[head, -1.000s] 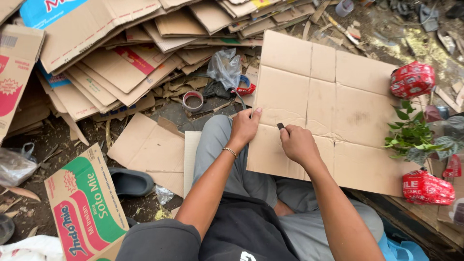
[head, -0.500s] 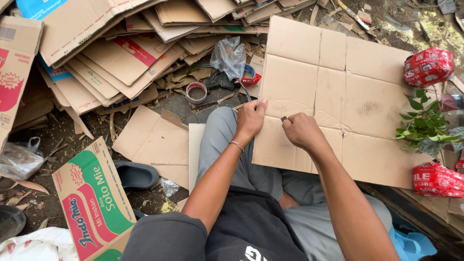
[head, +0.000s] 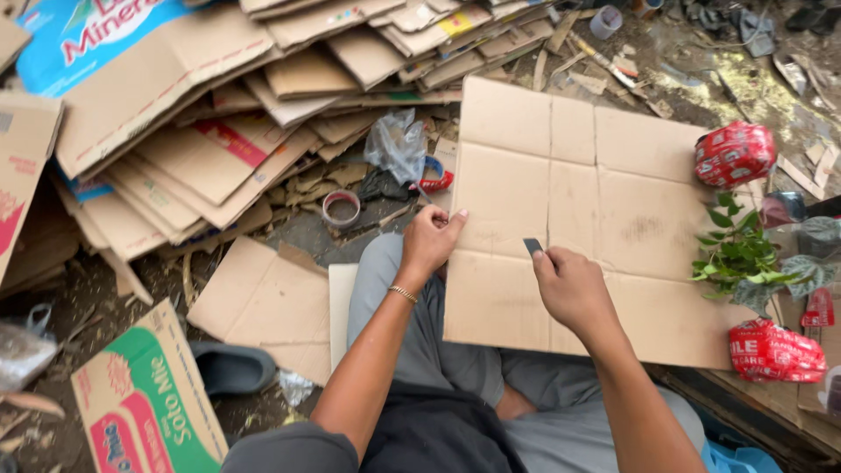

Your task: The person uses a utility knife to cut a large piece of cardboard into a grid pattern. They then fold the cardboard along the cut lines to form a box-like structure and place two wrapped items inside.

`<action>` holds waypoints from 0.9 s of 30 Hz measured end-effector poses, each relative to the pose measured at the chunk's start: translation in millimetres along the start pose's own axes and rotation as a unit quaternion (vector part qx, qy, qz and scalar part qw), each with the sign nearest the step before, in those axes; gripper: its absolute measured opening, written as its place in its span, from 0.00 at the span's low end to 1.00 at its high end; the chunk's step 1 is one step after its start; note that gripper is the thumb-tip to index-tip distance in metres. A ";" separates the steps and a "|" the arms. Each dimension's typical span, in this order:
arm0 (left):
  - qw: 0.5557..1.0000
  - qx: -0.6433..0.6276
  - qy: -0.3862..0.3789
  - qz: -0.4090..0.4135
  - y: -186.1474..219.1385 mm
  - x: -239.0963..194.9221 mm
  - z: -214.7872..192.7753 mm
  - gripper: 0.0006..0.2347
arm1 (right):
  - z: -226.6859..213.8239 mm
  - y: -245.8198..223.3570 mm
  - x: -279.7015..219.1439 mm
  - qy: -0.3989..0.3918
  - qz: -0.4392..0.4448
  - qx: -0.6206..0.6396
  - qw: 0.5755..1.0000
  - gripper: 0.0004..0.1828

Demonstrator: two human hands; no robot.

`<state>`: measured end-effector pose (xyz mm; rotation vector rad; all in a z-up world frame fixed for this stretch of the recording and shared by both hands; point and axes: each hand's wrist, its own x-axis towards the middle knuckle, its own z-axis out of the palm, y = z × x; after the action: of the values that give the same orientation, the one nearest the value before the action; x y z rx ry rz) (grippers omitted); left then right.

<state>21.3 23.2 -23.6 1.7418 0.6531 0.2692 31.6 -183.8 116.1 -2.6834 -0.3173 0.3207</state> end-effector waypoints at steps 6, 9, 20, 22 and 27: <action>0.993 -0.063 0.074 0.072 12.6 82.7 13.7 0.17 | -4.7 -20.4 128.2 -0.014 0.029 0.014 0.999 0.20; 0.997 -0.029 0.048 0.055 28.2 146.7 26.7 0.18 | 3.7 -26.7 195.9 0.035 -0.019 -0.001 0.999 0.20; 0.997 -0.073 0.000 0.039 35.0 238.8 75.1 0.12 | 42.9 -16.5 336.9 0.075 -0.089 -0.020 0.993 0.18; 0.994 -0.088 0.017 0.069 31.6 237.9 76.8 0.12 | 44.6 -15.1 339.9 0.045 -0.049 -0.004 0.998 0.18; 0.989 -0.062 0.059 0.124 34.4 234.7 74.9 0.11 | 42.9 -16.1 340.3 0.053 -0.068 0.007 0.996 0.19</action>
<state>260.2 87.5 -48.8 1.6951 0.4933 0.5777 339.7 -62.1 25.6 -2.6364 -0.4593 0.1382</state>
